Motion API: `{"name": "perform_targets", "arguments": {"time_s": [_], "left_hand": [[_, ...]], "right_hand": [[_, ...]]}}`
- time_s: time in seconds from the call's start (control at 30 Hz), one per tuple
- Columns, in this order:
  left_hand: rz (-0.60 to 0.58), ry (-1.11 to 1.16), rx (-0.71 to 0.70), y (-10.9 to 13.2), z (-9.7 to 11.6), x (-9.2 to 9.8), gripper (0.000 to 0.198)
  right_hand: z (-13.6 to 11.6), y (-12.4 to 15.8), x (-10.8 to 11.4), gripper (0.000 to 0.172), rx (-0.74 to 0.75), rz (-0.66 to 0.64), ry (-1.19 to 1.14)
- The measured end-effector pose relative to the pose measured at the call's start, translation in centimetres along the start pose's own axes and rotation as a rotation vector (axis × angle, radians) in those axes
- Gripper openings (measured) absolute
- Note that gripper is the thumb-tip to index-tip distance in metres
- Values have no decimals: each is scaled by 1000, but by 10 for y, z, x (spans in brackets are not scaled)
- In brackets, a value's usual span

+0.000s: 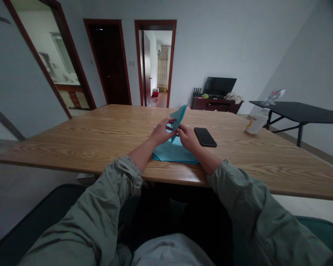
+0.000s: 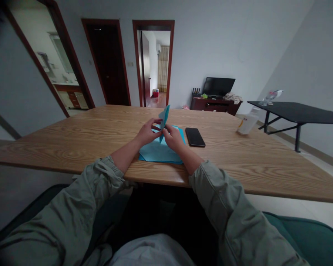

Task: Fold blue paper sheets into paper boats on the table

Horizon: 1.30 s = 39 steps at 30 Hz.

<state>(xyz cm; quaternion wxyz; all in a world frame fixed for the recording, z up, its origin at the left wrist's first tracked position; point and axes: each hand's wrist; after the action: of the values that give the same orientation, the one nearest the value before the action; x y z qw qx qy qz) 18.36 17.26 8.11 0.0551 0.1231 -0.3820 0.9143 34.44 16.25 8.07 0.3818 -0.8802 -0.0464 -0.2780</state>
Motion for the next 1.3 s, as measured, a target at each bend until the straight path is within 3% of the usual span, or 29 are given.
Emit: {"name": "perform_targets", "arguments": {"time_s": [0.23, 0.4, 0.7, 1.0, 1.3], "left_hand": [[3, 41, 25, 2, 6, -1, 62], [3, 50, 21, 3, 5, 1, 63], [41, 68, 16, 5, 0, 3, 64], [-57, 71, 33, 5, 2, 3, 63], [-49, 40, 49, 6, 1, 3, 65]], "right_hand": [[-9, 0, 0, 50, -21, -7, -9], [-7, 2, -1, 49, -29, -42, -44], [7, 7, -6, 76, 67, -67, 20], [6, 4, -6, 78, -12, -6, -55], [4, 4, -6, 72, 51, -28, 118]]}}
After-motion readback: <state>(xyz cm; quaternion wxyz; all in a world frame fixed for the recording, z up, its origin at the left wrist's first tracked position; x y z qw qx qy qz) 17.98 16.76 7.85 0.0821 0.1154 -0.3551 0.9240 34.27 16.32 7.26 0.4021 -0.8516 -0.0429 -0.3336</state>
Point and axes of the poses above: each hand's wrist, its own y-axis away from the middle knuckle, its own x-axis out of the back of the hand, z = x × y, and after that the axes turned 9 degrees about y, right-handed
